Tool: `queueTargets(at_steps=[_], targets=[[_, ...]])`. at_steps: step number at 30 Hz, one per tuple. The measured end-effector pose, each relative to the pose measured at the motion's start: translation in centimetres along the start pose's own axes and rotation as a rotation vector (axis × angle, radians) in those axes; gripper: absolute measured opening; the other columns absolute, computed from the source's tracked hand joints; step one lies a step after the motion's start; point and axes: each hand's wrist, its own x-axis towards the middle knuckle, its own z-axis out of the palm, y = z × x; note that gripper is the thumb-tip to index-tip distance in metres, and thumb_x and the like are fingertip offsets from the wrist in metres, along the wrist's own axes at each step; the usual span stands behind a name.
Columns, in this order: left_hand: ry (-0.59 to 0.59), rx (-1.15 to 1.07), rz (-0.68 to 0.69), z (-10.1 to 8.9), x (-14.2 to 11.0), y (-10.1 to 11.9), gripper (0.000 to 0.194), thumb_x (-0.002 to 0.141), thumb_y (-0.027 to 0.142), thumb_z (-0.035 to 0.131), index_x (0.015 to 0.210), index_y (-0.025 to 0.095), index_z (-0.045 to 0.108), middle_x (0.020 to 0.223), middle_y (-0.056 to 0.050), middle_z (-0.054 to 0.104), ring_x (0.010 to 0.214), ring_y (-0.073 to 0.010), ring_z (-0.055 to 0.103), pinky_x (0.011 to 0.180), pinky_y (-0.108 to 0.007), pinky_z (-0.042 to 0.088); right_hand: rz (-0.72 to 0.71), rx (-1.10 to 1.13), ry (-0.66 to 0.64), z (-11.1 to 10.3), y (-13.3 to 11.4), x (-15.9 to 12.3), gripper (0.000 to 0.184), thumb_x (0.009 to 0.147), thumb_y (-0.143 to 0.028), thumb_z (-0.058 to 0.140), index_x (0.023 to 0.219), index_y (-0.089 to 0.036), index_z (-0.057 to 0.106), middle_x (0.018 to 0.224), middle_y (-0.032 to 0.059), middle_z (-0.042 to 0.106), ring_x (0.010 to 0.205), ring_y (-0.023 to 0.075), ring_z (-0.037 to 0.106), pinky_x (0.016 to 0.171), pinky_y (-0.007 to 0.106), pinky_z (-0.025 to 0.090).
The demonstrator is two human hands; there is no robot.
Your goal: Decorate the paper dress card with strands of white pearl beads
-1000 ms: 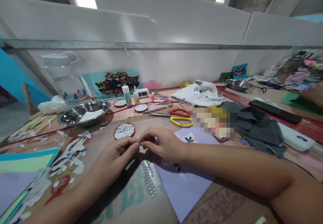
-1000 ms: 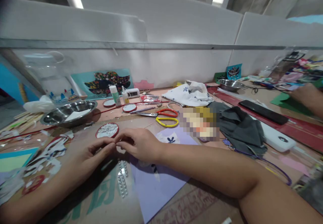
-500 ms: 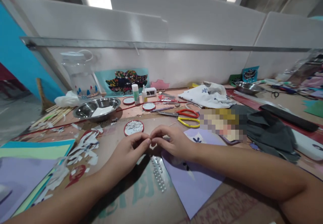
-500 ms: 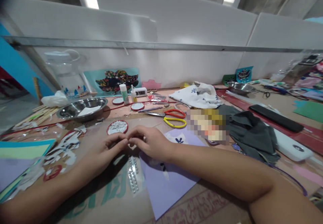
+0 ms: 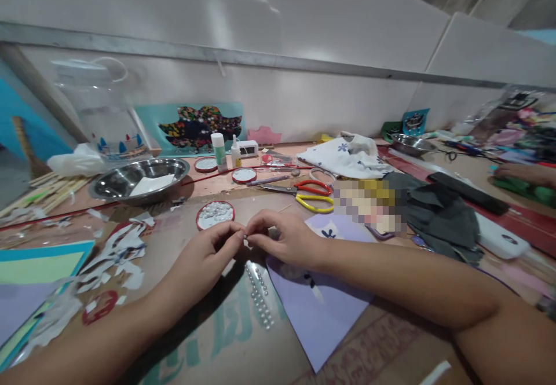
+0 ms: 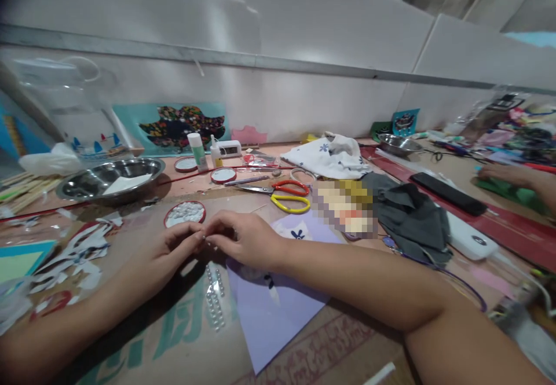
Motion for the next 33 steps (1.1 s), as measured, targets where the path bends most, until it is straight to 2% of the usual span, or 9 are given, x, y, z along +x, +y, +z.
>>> queueTargets(at_steps=[5,11,17,23,27,33], targets=[[-0.032,0.024,0.032,-0.03,0.05,-0.42,0.032,0.094,0.046,0.049,0.084,0.021,0.064,0.077,0.001,0.063,0.074,-0.0169,0.057,0.068,-0.026,0.045,-0.02,0.053,-0.028,0.19,0.28,0.13,0.012,0.088,-0.028,0.069,0.096,-0.018,0.067,0.087,0.0013,0.072,0.077,0.0127,0.065,0.07,0.023,0.049],[-0.012,0.025,0.006,-0.06,0.05,-0.25,0.03,0.094,0.043,0.05,0.084,0.019,0.065,0.076,0.0,0.063,0.072,-0.016,0.057,0.067,-0.027,0.044,-0.016,0.035,0.012,0.21,0.19,0.32,0.01,0.09,-0.025,0.064,0.096,-0.017,0.066,0.085,0.0016,0.071,0.074,0.0122,0.063,0.069,0.024,0.048],[-0.017,-0.11,-0.026,-0.04,0.0,-0.34,0.022,0.092,0.036,0.053,0.089,0.02,0.067,0.078,-0.001,0.067,0.074,-0.0158,0.061,0.069,-0.028,0.047,0.052,0.129,0.044,0.04,0.29,0.43,0.009,0.091,-0.024,0.061,0.092,-0.017,0.066,0.082,0.0007,0.072,0.071,0.0115,0.066,0.068,0.024,0.05],[-0.07,-0.142,-0.036,-0.22,-0.08,-0.4,0.028,0.092,0.045,0.059,0.099,0.02,0.07,0.091,-0.005,0.072,0.083,-0.0189,0.067,0.076,-0.031,0.051,0.038,0.058,0.041,-0.25,0.22,0.33,0.012,0.094,-0.023,0.057,0.094,-0.018,0.069,0.083,0.0008,0.072,0.074,0.0118,0.066,0.069,0.024,0.051],[-0.085,-0.127,-0.031,-0.25,-0.02,-0.41,0.029,0.091,0.046,0.061,0.097,0.019,0.071,0.092,-0.006,0.073,0.083,-0.0195,0.067,0.075,-0.032,0.052,0.038,0.029,0.056,-0.25,0.25,0.26,0.013,0.093,-0.024,0.058,0.094,-0.019,0.07,0.086,0.0014,0.073,0.077,0.0128,0.066,0.071,0.025,0.051],[-0.023,-0.102,-0.04,-0.24,-0.05,-0.31,0.025,0.089,0.044,0.062,0.091,0.02,0.071,0.086,-0.004,0.073,0.079,-0.0184,0.066,0.072,-0.03,0.051,0.02,0.128,0.014,0.05,0.28,0.15,0.011,0.093,-0.02,0.057,0.097,-0.018,0.066,0.086,0.0012,0.072,0.077,0.0123,0.068,0.07,0.025,0.054]])
